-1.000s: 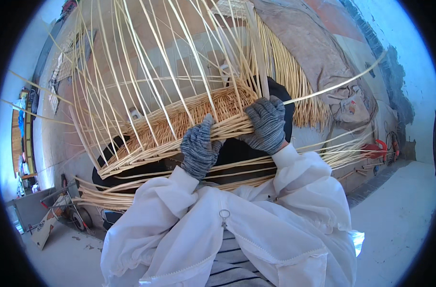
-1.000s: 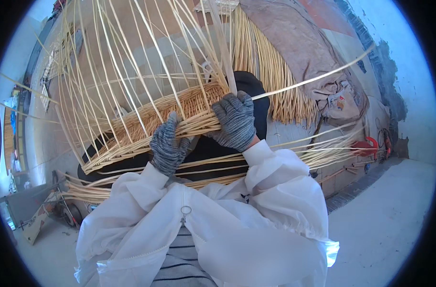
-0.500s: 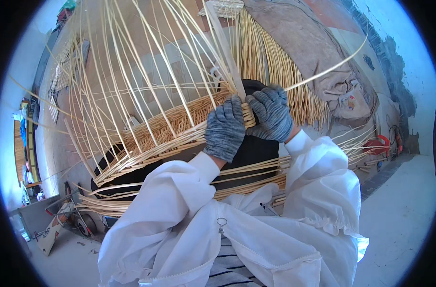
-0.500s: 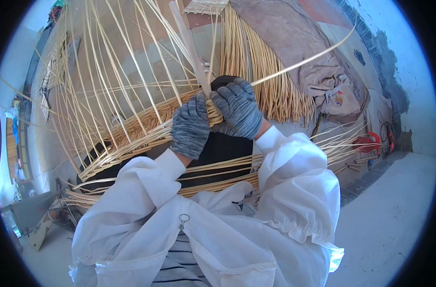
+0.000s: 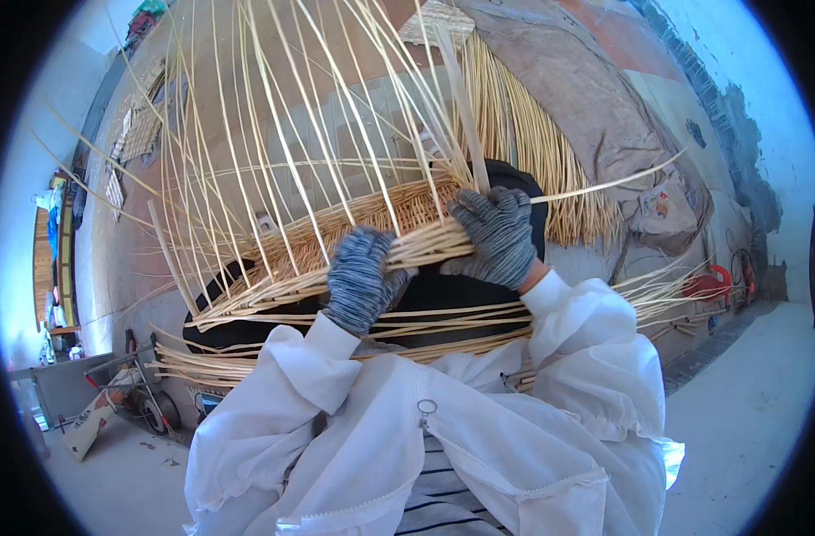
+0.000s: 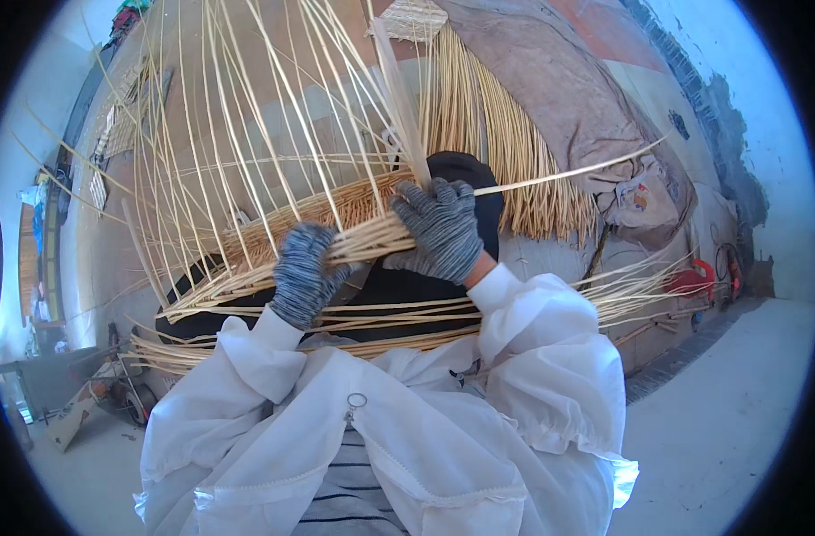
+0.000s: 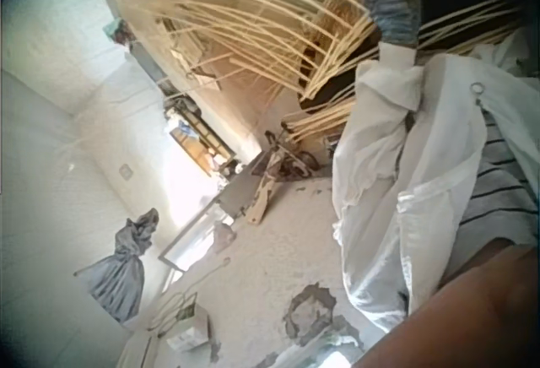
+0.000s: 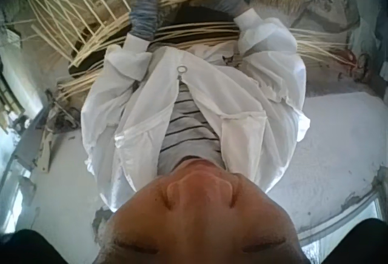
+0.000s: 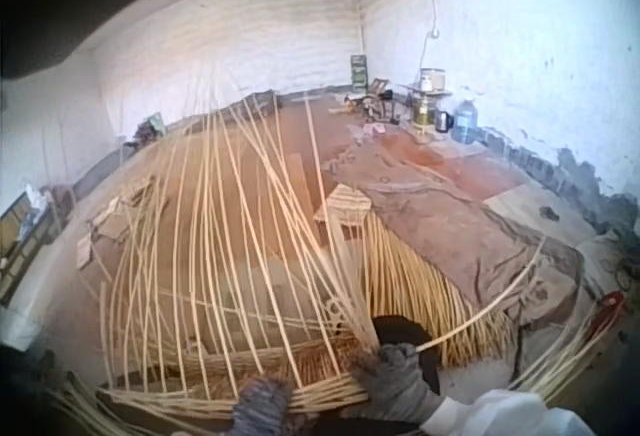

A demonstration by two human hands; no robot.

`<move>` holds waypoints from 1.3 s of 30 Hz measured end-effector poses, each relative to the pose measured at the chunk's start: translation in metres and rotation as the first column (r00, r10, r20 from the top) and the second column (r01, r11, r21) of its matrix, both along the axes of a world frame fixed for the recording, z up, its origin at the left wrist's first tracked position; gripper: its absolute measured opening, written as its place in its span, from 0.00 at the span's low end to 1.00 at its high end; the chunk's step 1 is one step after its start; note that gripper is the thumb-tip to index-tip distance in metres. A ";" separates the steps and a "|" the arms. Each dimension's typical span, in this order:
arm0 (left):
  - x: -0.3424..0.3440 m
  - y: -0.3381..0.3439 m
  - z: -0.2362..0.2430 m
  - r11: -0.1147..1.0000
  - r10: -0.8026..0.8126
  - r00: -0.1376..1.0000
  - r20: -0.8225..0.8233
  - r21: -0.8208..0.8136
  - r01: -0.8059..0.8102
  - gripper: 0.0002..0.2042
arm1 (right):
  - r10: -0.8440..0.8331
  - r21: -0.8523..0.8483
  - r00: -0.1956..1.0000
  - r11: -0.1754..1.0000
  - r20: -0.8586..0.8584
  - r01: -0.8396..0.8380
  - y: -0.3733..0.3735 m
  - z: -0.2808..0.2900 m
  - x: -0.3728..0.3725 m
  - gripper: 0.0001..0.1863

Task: The person weaves a wicker basket by hand, threading reeds through the upright stakes of the basket base, rotating the frame, and handling bundles of willow rods.

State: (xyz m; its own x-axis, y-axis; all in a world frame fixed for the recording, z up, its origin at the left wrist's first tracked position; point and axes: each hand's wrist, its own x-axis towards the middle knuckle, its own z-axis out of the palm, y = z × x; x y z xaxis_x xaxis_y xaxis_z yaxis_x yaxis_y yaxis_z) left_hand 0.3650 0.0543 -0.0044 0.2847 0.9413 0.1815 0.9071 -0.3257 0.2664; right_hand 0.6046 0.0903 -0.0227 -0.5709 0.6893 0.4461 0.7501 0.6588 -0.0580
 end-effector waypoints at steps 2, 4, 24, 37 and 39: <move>-0.016 -0.009 -0.022 0.994 -0.087 0.985 0.152 -0.052 0.096 0.30 | -0.037 -0.052 0.998 0.998 -0.058 0.034 -0.008 -0.002 -0.011 0.41; -0.021 -0.016 -0.046 0.993 -0.110 0.988 0.107 0.065 0.103 0.29 | -0.083 -0.041 0.996 0.996 -0.043 0.081 -0.016 -0.007 -0.017 0.37; -0.239 -0.110 0.004 0.993 -0.076 0.997 -0.006 -0.088 0.075 0.22 | 0.039 -0.543 0.980 0.828 -0.195 -0.141 -0.087 0.007 -0.085 0.18; -0.204 -0.191 -0.005 0.978 -0.207 0.978 -0.038 0.029 0.208 0.20 | 0.036 -0.810 0.974 0.548 -0.224 -0.207 -0.087 -0.007 -0.111 0.09; -0.216 -0.201 -0.019 0.985 -0.173 0.983 -0.056 0.004 0.174 0.20 | 0.039 -0.829 0.970 0.511 -0.241 -0.227 -0.087 -0.002 -0.117 0.09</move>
